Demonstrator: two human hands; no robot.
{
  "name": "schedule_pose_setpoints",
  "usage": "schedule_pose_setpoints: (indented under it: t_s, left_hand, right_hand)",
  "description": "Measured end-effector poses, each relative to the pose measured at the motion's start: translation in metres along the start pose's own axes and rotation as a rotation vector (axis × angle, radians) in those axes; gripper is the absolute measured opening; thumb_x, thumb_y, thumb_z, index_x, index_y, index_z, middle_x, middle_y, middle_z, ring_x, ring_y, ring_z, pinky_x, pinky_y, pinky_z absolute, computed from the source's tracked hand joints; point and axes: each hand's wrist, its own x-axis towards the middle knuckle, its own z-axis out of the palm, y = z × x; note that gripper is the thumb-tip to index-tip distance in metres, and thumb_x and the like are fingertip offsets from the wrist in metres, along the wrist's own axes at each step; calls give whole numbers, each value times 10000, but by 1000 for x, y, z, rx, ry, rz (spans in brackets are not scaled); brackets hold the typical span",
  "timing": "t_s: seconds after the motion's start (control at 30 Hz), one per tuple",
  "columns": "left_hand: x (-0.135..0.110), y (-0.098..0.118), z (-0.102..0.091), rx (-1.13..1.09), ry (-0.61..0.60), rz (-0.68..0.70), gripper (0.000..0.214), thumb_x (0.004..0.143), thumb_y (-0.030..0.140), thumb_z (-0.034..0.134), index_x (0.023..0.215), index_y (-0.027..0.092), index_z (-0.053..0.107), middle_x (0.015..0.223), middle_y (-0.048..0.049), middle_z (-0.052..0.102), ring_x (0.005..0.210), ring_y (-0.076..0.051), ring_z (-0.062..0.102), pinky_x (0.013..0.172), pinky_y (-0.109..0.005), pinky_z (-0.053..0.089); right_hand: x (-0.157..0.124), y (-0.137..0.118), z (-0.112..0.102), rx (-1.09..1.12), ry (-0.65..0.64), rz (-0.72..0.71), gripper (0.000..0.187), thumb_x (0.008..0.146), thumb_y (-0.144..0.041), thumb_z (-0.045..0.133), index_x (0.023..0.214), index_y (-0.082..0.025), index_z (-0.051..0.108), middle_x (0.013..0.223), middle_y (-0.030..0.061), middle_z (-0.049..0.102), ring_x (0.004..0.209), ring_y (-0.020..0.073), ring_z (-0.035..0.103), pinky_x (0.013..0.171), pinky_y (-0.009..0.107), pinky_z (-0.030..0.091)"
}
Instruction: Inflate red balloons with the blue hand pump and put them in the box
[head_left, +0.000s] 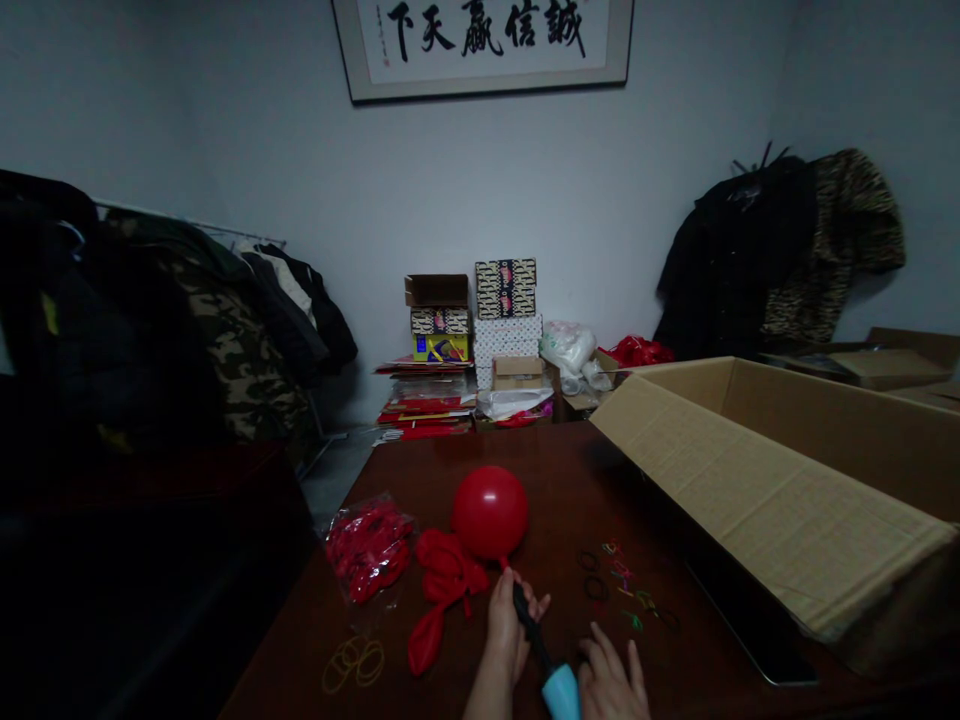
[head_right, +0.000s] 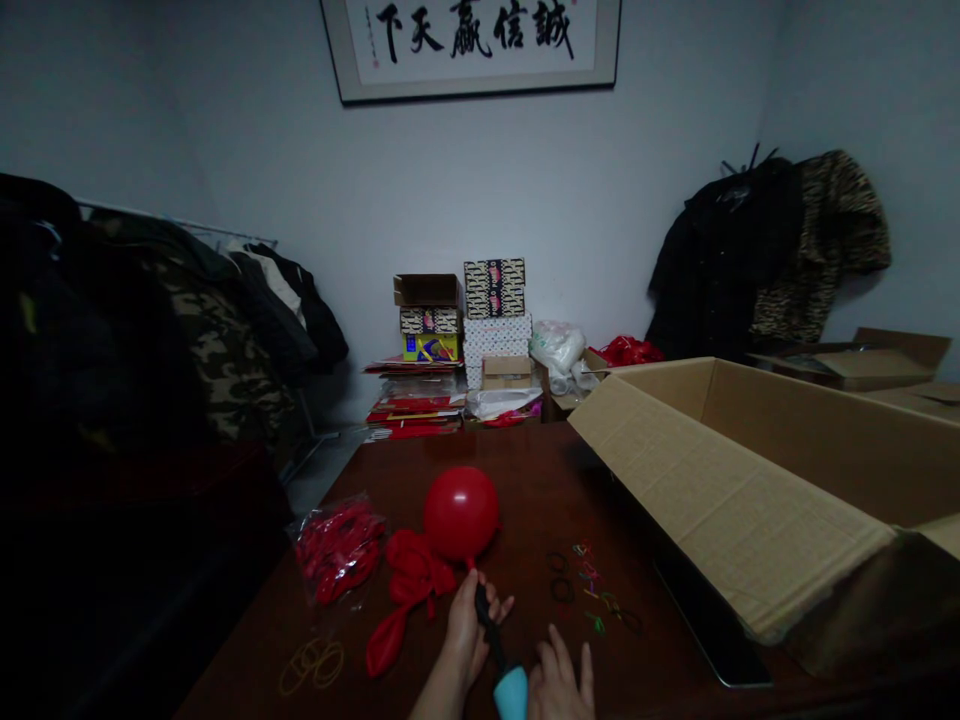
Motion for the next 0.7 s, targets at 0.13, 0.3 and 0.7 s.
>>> schedule_pose_setpoints:
  t_s: [0.13,0.3,0.7]
  left_hand:
    - [2,1,1,-1,24,13,322,692,473,621,686,206,441,464,80,475,372,-67,399,729,-391,482]
    - [5,1,1,-8,43,15,321,673,462,641,695,206,448,472,80,486,366,-64,401,716,-391,485]
    - [6,-4,-3,52,27,60,348,671,493,627,668,202,434,418,82,479,325,-58,383,705,-396,485]
  right_hand:
    - [18,-15,-11,-6,21,-72,535,654,-408,496,1083,-98,577,1294,160,471,1311,323,222,1069,552,-57]
    - [22,-21,-13,15,32,-61,566,670,-445,472,1121,-113,555,1276,149,491,1300,307,252,1070,535,-66]
    - [2,-16,12,-126,-60,21,403,776,-323,395,1040,-106,610,1263,167,502,1299,305,265,1064,592,58]
